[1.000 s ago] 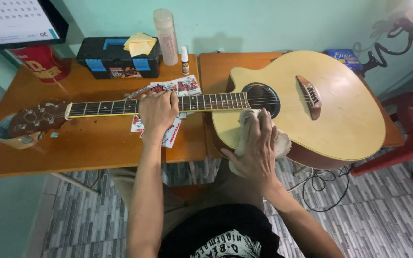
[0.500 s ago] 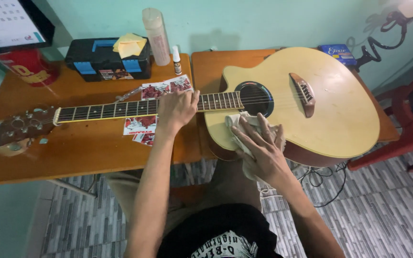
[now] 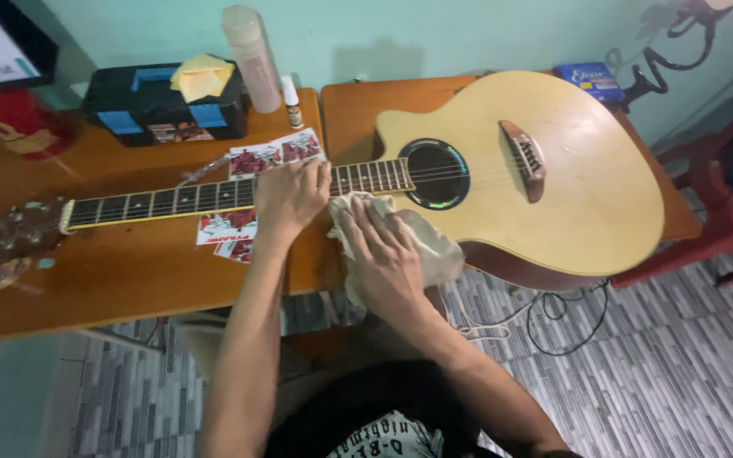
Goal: Polishing the body of an acoustic guitar using a liquid polish and a soft cloth on a workbench.
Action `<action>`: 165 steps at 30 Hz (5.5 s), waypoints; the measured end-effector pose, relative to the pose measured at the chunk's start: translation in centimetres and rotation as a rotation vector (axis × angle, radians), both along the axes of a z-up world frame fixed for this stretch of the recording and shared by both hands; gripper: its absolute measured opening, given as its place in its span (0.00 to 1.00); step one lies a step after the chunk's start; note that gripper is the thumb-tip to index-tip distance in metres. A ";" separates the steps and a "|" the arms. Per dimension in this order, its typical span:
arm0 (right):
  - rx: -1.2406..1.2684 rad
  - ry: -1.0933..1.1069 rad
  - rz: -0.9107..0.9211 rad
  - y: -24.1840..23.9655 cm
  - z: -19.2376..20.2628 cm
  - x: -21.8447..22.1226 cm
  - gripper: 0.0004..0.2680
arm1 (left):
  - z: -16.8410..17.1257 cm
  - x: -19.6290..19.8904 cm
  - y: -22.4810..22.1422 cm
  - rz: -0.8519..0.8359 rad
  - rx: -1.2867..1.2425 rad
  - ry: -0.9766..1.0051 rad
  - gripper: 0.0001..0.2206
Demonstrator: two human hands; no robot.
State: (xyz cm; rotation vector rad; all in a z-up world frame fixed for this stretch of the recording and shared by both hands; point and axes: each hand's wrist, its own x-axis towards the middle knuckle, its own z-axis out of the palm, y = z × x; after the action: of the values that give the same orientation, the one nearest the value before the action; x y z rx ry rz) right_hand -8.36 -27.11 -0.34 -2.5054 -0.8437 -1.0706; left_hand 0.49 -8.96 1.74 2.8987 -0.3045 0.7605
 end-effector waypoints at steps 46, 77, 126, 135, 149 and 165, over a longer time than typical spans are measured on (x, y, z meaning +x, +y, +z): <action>0.255 0.102 -0.418 -20.3 2.1 -2.2 0.11 | -1.5 1.2 1.4 -0.045 -0.067 -0.068 0.24; -0.235 0.333 -0.131 -11.7 4.0 -0.2 0.21 | 0.1 -0.1 1.2 0.004 -0.133 0.156 0.25; -0.169 0.307 -0.423 -16.0 -4.2 0.4 0.20 | -0.2 0.3 1.0 0.032 -0.095 0.148 0.25; -0.242 -0.197 -0.010 0.7 -2.1 0.8 0.22 | -0.4 0.4 0.8 0.026 -0.084 0.123 0.24; -0.245 -0.176 -0.485 -24.0 -5.5 -0.2 0.14 | -0.8 0.2 1.2 0.024 -0.122 0.063 0.24; -0.172 0.144 0.087 0.1 3.1 0.4 0.18 | -1.0 0.5 1.3 -0.006 -0.116 0.052 0.24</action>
State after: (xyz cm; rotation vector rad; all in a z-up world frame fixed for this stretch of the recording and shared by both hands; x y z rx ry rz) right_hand -7.97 -27.02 2.77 -2.6201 -1.0309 -0.8098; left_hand 1.00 -7.67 0.73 2.8020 -0.2549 0.6762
